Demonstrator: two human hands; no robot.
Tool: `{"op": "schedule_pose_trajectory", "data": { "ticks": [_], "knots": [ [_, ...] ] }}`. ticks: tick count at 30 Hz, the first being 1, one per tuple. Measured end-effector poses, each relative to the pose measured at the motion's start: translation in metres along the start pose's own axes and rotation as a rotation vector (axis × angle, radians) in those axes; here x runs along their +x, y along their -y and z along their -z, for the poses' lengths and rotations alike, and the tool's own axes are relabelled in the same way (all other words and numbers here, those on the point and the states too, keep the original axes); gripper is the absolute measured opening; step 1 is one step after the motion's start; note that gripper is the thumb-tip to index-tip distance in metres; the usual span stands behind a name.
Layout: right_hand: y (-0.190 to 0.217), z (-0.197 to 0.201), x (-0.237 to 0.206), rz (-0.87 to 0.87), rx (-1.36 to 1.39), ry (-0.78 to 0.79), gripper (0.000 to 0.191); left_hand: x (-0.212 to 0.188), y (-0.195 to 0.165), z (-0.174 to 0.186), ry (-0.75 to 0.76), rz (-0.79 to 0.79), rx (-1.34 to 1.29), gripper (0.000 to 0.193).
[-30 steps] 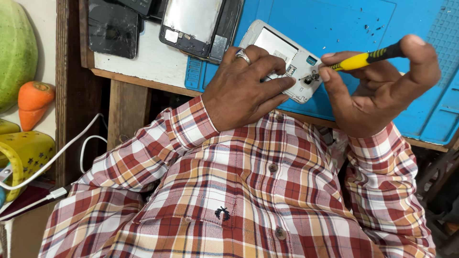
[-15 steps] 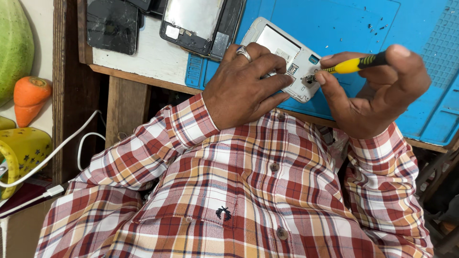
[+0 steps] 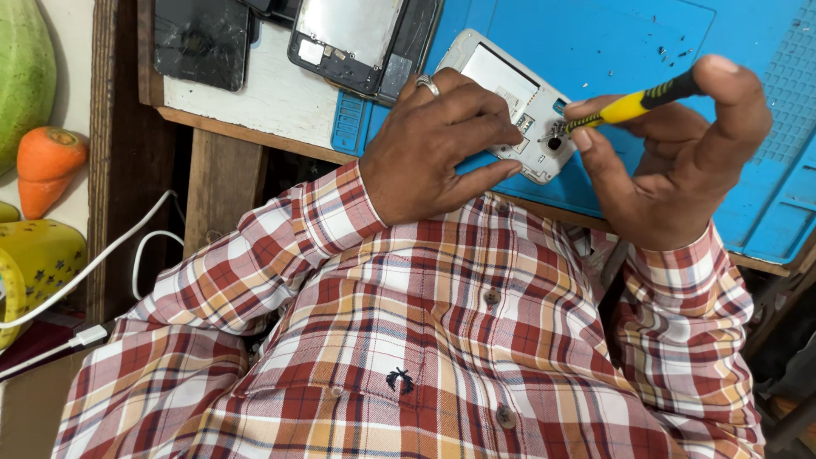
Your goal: The person uses a screwdriver to repeatedly loosen and tighten a screw on the back of a white mobile phone. The person holds the phone steady with the left hand while turning the screwdriver with the right hand.
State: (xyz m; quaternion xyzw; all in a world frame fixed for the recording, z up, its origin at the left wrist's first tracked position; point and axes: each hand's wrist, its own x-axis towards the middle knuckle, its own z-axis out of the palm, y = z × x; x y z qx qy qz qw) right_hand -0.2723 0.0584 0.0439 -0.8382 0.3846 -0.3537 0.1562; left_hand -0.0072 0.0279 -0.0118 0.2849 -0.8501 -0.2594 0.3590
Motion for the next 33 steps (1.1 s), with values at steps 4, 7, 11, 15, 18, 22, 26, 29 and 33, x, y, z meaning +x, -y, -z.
{"op": "schedule_pose_trajectory", "data": {
  "ticks": [4,7,11,15,18,22,26,29,33],
  "knots": [
    [-0.003,-0.004,0.0,0.021,-0.069,-0.052,0.105,0.001,0.0,0.001,-0.054,-0.007,-0.03,0.028],
    [-0.005,-0.009,-0.007,0.012,-0.099,-0.102,0.104,0.001,-0.001,0.002,-0.085,0.024,-0.088,0.026],
    [-0.004,-0.005,-0.019,-0.095,0.001,-0.078,0.101,0.002,-0.002,0.003,-0.112,0.044,-0.127,0.024],
    [-0.009,-0.003,-0.019,-0.049,0.056,-0.016,0.099,0.003,-0.002,0.003,-0.144,0.055,-0.157,0.025],
    [-0.008,-0.002,-0.014,-0.025,0.052,0.015,0.1,0.003,-0.001,0.004,-0.156,0.042,-0.145,0.026],
    [-0.005,-0.005,-0.005,0.013,-0.003,-0.007,0.104,0.003,-0.001,0.003,-0.142,0.05,-0.145,0.027],
    [-0.001,-0.008,-0.003,-0.016,-0.098,-0.062,0.108,0.003,0.001,0.002,-0.131,0.038,-0.145,0.027],
    [-0.002,-0.007,-0.002,0.009,-0.048,-0.069,0.106,0.002,0.001,0.001,-0.13,0.036,-0.124,0.027],
    [0.001,-0.004,-0.003,-0.011,0.023,-0.018,0.102,0.002,0.001,0.001,-0.136,0.038,-0.122,0.027]
  ]
}}
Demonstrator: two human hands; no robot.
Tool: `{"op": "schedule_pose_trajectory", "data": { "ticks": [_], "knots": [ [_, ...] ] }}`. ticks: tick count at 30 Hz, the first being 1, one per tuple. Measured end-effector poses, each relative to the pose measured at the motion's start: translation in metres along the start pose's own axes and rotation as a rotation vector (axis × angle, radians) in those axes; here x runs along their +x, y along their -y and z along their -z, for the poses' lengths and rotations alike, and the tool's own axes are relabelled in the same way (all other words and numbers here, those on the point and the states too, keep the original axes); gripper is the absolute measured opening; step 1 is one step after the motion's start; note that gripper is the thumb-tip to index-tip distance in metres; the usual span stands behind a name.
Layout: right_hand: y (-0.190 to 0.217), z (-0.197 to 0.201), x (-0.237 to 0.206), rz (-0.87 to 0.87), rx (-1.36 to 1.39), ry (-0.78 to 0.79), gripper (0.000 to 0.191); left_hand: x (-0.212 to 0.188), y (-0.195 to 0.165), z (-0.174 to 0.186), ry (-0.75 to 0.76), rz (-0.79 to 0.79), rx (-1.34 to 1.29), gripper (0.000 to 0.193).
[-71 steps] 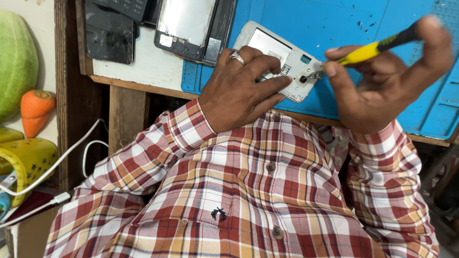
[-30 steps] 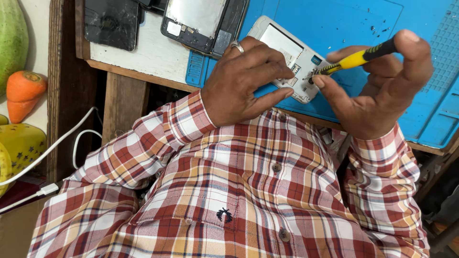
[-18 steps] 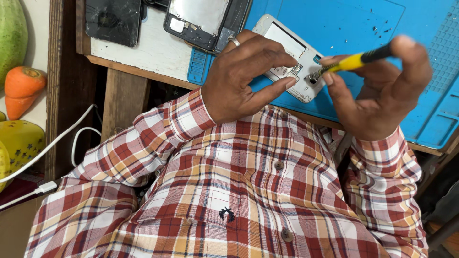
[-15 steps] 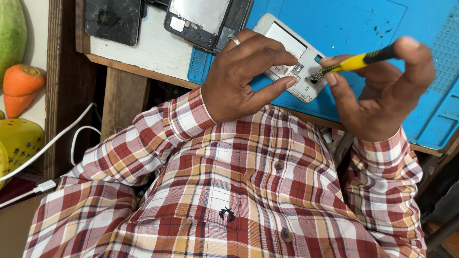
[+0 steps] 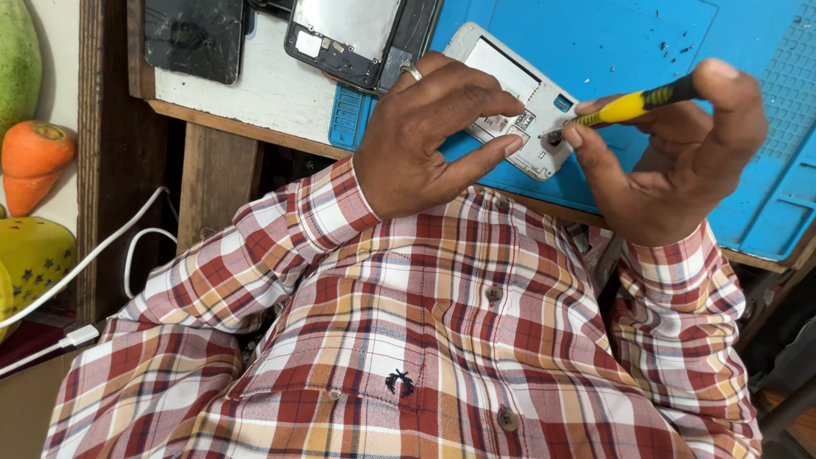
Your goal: The person uses a screwdriver to repeatedly loosen and tighten a screw on the back of a white mobile phone. The person holds the phone steady with the left hand while turning the screwdriver with the right hand.
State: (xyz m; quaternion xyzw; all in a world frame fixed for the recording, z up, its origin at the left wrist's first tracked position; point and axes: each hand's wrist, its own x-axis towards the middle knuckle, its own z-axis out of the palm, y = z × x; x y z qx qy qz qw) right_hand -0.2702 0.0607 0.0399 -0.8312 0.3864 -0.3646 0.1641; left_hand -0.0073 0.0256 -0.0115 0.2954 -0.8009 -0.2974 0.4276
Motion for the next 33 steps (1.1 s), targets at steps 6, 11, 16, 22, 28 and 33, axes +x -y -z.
{"op": "schedule_pose_trajectory", "data": {
  "ticks": [6,11,16,22,28,33],
  "knots": [
    [0.004,0.003,0.004,-0.013,0.08,0.078,0.099,0.002,0.001,0.0,0.0,-0.011,-0.003,0.028],
    [-0.001,0.008,0.006,0.041,0.084,0.119,0.102,0.001,0.0,0.0,0.001,0.005,-0.014,0.028],
    [-0.003,0.0,0.003,-0.037,-0.01,-0.005,0.109,0.0,-0.001,0.0,0.0,0.001,-0.003,0.027],
    [0.001,0.006,0.004,-0.047,0.064,0.068,0.103,0.001,-0.001,0.0,0.006,0.008,0.002,0.028],
    [-0.003,0.005,0.003,-0.001,0.072,0.065,0.105,0.001,-0.002,0.0,0.004,0.01,0.0,0.028],
    [-0.005,-0.001,-0.003,-0.042,-0.049,-0.034,0.107,0.001,-0.001,0.0,0.006,0.0,0.016,0.027]
  ]
}}
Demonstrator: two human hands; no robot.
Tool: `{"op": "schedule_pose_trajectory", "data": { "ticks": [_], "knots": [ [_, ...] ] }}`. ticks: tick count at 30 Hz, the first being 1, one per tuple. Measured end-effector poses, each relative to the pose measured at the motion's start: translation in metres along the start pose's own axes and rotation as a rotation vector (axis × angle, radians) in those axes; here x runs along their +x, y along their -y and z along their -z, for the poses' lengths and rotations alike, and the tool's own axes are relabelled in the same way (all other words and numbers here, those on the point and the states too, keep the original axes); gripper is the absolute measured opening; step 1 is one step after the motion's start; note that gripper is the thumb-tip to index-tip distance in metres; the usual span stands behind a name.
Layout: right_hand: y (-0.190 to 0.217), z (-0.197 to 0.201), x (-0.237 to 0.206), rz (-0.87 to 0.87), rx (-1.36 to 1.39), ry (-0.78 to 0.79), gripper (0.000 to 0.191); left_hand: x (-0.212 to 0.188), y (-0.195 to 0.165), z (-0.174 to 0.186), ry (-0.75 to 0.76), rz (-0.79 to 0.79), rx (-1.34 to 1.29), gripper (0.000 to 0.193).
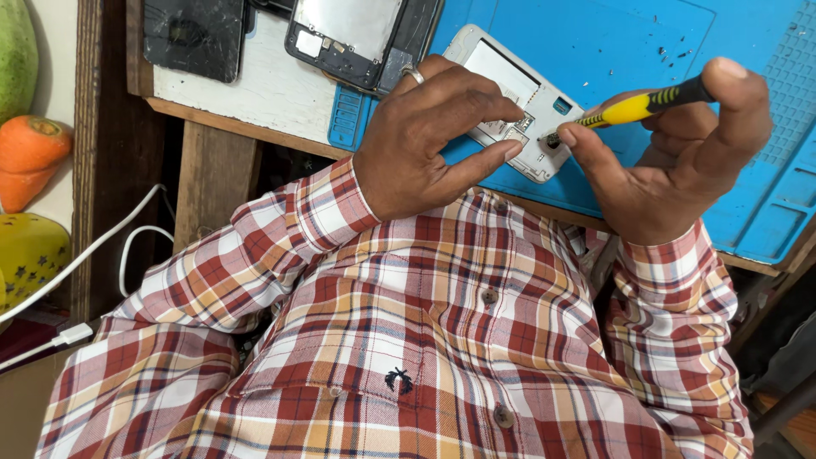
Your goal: The person uses a screwdriver to repeatedly loosen and tighten a screw on the back of a white mobile phone. The person holds the phone steady with the left hand while turning the screwdriver with the right hand.
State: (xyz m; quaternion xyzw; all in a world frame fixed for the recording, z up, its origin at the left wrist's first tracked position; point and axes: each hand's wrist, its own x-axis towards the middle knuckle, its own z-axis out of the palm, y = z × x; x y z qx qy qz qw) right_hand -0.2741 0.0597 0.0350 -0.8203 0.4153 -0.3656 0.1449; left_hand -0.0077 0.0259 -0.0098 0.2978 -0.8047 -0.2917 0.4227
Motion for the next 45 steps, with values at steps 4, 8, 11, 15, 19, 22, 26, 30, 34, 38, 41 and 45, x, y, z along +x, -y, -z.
{"op": "schedule_pose_trajectory", "data": {
  "ticks": [4,8,11,15,19,22,26,30,34,38,41,45],
  "knots": [
    [0.002,0.004,0.003,0.017,0.088,0.084,0.102,0.001,-0.001,0.001,0.01,0.011,-0.012,0.027],
    [0.008,0.006,0.005,-0.005,0.127,0.122,0.101,0.0,-0.003,0.001,0.003,0.016,-0.019,0.028],
    [0.007,0.005,0.006,-0.047,0.086,0.08,0.107,0.0,-0.002,0.0,0.004,0.005,-0.011,0.028],
    [0.005,0.003,0.006,-0.04,0.049,0.051,0.109,-0.001,-0.001,0.0,-0.002,-0.003,0.001,0.027],
    [0.006,0.007,0.008,0.018,0.074,0.105,0.11,0.001,0.0,0.0,0.009,0.0,-0.009,0.028],
    [0.005,0.005,0.009,0.043,0.043,0.089,0.11,0.001,-0.001,0.0,0.003,0.005,-0.011,0.028],
    [0.003,0.0,0.008,0.052,-0.003,0.038,0.111,-0.002,-0.001,-0.001,0.009,0.006,-0.004,0.027],
    [0.0,0.003,0.006,0.031,0.046,0.07,0.107,-0.001,0.002,-0.001,0.001,-0.013,0.005,0.027],
    [-0.001,0.008,0.007,0.046,0.135,0.145,0.105,0.001,0.002,-0.002,-0.014,-0.029,-0.013,0.027],
    [-0.001,0.01,0.006,0.011,0.11,0.168,0.107,0.001,0.003,-0.002,-0.019,-0.04,-0.048,0.028],
    [-0.003,0.013,0.004,-0.013,0.054,0.132,0.112,0.001,0.005,-0.004,-0.007,-0.044,-0.056,0.028],
    [-0.001,0.011,-0.002,-0.037,0.013,0.085,0.11,-0.001,0.006,-0.007,-0.006,-0.052,-0.047,0.029]
  ]
}}
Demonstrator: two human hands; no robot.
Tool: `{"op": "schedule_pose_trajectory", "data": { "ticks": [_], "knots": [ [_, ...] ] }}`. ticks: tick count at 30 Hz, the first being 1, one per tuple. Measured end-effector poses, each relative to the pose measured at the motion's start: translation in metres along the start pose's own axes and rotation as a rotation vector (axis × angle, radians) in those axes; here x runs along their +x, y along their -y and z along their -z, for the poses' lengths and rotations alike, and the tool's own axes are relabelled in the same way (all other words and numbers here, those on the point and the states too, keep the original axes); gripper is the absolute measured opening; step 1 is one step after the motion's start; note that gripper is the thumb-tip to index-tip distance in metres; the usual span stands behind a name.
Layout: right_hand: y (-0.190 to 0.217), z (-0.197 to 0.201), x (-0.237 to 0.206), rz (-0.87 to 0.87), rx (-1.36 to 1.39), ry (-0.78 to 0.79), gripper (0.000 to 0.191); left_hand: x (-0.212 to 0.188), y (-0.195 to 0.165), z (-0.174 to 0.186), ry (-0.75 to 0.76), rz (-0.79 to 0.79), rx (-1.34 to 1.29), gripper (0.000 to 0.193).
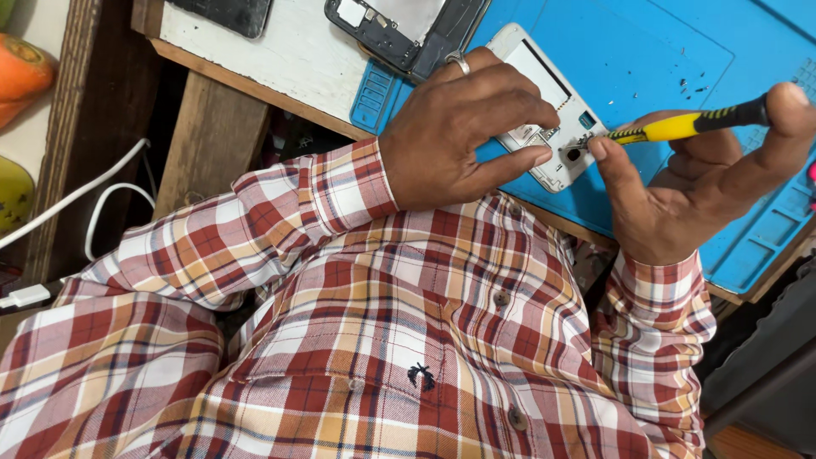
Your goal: The person uses a screwdriver to repeatedly loosen and tighten a screw on the back of a white mobile phone. The person holds the phone steady with the left hand while turning the screwdriver with the right hand.
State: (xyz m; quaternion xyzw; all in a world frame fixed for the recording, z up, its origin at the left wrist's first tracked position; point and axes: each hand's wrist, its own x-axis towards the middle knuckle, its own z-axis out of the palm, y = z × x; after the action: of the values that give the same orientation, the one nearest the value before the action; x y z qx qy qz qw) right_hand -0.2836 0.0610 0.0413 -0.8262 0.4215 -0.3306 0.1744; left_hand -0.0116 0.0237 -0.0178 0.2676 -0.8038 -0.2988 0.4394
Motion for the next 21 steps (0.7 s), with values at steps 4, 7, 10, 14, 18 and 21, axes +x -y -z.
{"op": "schedule_pose_trajectory", "data": {
  "ticks": [4,7,10,14,18,21],
  "knots": [
    [0.0,0.001,0.002,0.018,-0.004,0.0,0.108,0.002,0.002,-0.002,-0.002,-0.005,-0.001,0.029],
    [-0.001,0.0,0.006,0.051,0.075,0.025,0.107,0.003,0.002,-0.002,0.004,-0.008,0.008,0.029],
    [0.0,0.001,0.007,0.058,0.09,0.043,0.108,0.003,0.002,0.0,0.008,-0.007,-0.002,0.029],
    [-0.003,-0.003,0.003,0.037,0.091,0.004,0.113,0.002,0.002,0.0,0.001,-0.006,-0.013,0.029],
    [-0.01,-0.01,-0.005,-0.008,0.114,-0.064,0.11,0.002,0.003,-0.001,0.0,-0.018,0.002,0.029],
    [-0.011,-0.008,-0.013,-0.057,0.131,-0.081,0.106,0.002,0.003,-0.001,-0.001,-0.021,0.003,0.029]
  ]
}}
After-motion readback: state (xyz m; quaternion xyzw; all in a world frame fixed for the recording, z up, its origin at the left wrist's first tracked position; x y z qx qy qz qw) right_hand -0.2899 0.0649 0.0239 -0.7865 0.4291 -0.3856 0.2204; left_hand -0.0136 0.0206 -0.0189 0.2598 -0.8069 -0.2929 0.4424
